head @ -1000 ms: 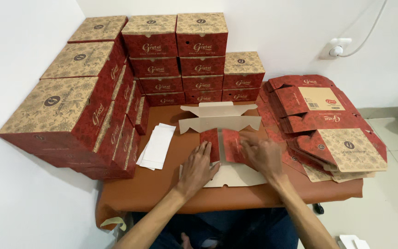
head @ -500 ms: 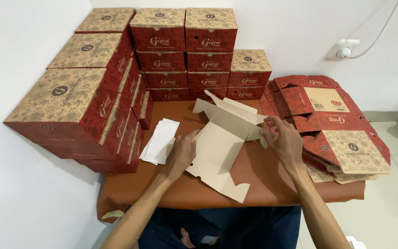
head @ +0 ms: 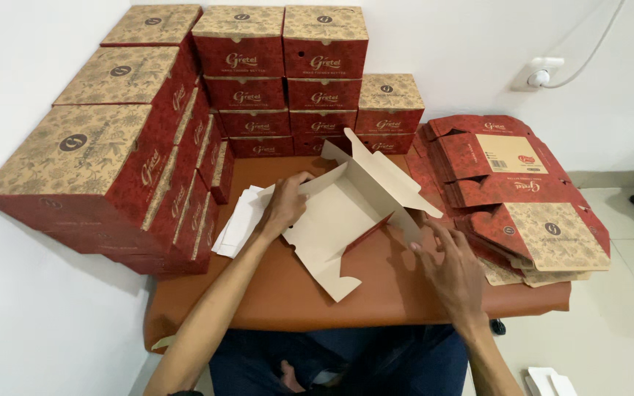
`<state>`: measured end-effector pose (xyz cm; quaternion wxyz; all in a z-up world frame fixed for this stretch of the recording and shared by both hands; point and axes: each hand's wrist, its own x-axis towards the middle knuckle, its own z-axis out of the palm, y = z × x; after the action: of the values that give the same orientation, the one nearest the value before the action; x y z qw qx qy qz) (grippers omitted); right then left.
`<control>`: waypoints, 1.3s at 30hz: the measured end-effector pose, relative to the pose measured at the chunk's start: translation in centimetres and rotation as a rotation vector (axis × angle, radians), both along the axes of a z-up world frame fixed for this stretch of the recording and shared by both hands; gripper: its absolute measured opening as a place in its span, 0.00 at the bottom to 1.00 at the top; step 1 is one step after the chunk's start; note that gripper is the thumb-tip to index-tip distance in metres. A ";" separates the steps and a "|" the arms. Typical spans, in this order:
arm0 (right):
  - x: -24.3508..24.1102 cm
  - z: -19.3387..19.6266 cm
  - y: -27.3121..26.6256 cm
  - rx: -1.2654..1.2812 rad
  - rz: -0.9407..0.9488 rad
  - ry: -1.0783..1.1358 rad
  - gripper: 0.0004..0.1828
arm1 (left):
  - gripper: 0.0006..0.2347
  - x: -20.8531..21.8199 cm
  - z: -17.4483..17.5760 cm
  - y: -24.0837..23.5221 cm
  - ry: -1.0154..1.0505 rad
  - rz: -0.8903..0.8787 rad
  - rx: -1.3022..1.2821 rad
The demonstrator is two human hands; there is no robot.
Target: The person assembles flat-packed cardboard boxes by folding the flaps and tucking the tabs into slots to form a three-dimensional shape. They repeat this process for multiple boxes, stacking the finished ones on the table.
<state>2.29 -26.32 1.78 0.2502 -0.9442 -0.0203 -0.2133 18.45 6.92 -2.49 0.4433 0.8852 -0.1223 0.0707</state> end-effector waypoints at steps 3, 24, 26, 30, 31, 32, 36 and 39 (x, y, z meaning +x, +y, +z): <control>3.1 -3.3 -0.6 0.305 0.142 -0.029 0.24 | 0.17 -1.4 -0.1 0.7 0.059 0.046 0.001; -2.1 -2.1 1.7 -0.349 -0.074 -0.384 0.11 | 0.17 2.5 -1.1 -5.4 -0.176 -0.156 0.054; -2.2 -1.5 2.1 -0.310 -0.015 -0.428 0.11 | 0.22 2.9 -2.9 -4.5 -0.280 -0.131 0.030; -1.1 0.1 4.1 -0.079 0.453 -0.445 0.19 | 0.32 -4.3 3.7 -0.7 -0.340 -0.279 0.071; -0.2 -0.5 4.9 -0.070 0.450 -0.446 0.19 | 0.32 -6.2 5.0 0.1 -0.337 -0.282 0.080; 0.7 -1.0 5.6 -0.083 0.472 -0.331 0.17 | 0.30 -8.0 6.3 0.9 -0.155 -0.386 0.131; 4.7 -1.9 6.5 -0.234 0.463 0.097 0.15 | 0.30 -13.4 10.9 2.1 0.210 -0.541 0.287; 6.2 -0.5 6.6 -0.054 0.540 0.203 0.13 | 0.23 -13.8 9.4 1.8 0.215 -0.570 0.325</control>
<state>8.45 -19.68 1.26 0.2737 -0.9273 -0.2516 -0.0428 4.64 8.67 6.91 0.3086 0.8769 -0.3269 -0.1702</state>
